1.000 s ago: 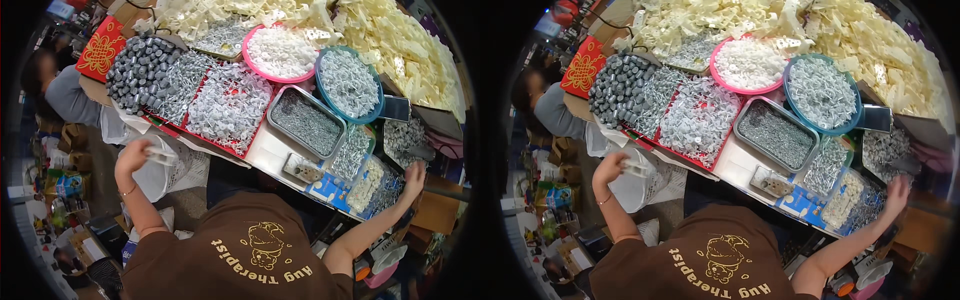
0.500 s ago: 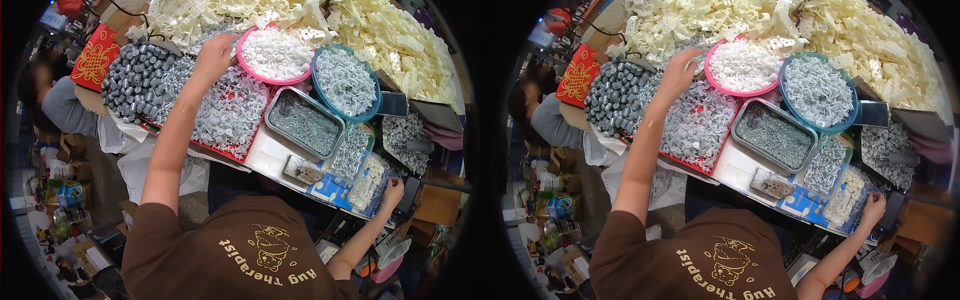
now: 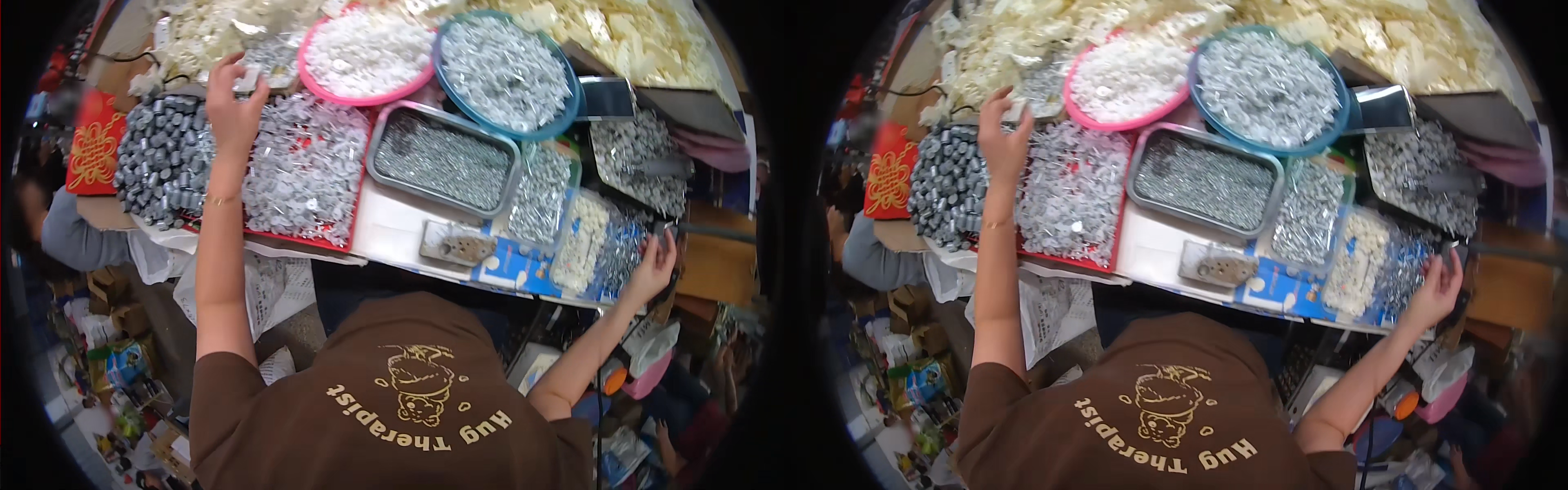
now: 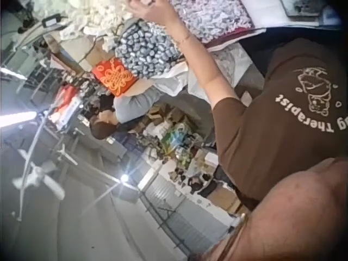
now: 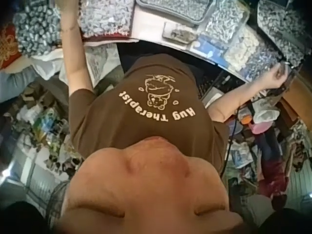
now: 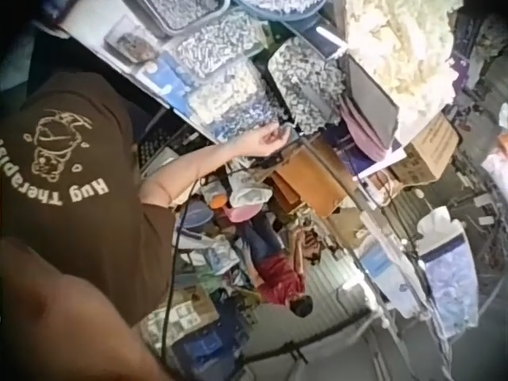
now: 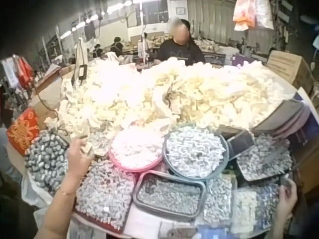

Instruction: Assembling small plastic and metal components into a housing using a handheld assembly tool.

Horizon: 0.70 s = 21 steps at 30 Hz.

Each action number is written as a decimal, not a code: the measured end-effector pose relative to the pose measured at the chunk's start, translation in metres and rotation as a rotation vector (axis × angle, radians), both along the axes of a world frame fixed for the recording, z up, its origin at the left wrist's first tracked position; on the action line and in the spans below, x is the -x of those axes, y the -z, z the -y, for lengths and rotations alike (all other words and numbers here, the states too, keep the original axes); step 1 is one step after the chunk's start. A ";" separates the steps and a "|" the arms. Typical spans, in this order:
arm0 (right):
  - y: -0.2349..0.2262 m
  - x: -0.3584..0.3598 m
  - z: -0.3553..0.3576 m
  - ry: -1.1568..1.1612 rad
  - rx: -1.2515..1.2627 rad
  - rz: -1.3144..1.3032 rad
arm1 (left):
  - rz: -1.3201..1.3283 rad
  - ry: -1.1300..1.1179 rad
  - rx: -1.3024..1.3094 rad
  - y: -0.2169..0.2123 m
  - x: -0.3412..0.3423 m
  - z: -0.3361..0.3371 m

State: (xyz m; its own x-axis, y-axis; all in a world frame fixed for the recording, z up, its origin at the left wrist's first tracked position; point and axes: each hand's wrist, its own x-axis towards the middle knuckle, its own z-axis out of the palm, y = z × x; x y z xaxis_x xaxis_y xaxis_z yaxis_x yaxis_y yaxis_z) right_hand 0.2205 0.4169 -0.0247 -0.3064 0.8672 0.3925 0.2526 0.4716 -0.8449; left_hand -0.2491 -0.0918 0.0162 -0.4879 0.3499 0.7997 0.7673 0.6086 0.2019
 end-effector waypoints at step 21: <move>-0.024 0.087 0.206 -0.747 0.343 0.180 | 0.553 0.666 0.248 0.031 -0.248 -0.092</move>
State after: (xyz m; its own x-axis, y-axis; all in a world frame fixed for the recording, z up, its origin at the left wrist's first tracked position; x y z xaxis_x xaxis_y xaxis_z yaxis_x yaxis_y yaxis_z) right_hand 0.1332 0.2114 -0.0011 -0.8797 0.4742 0.0344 0.1208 0.2929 -0.9485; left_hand -0.0007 0.0007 -0.0152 -0.4147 0.8291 0.3749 0.8090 0.1473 0.5690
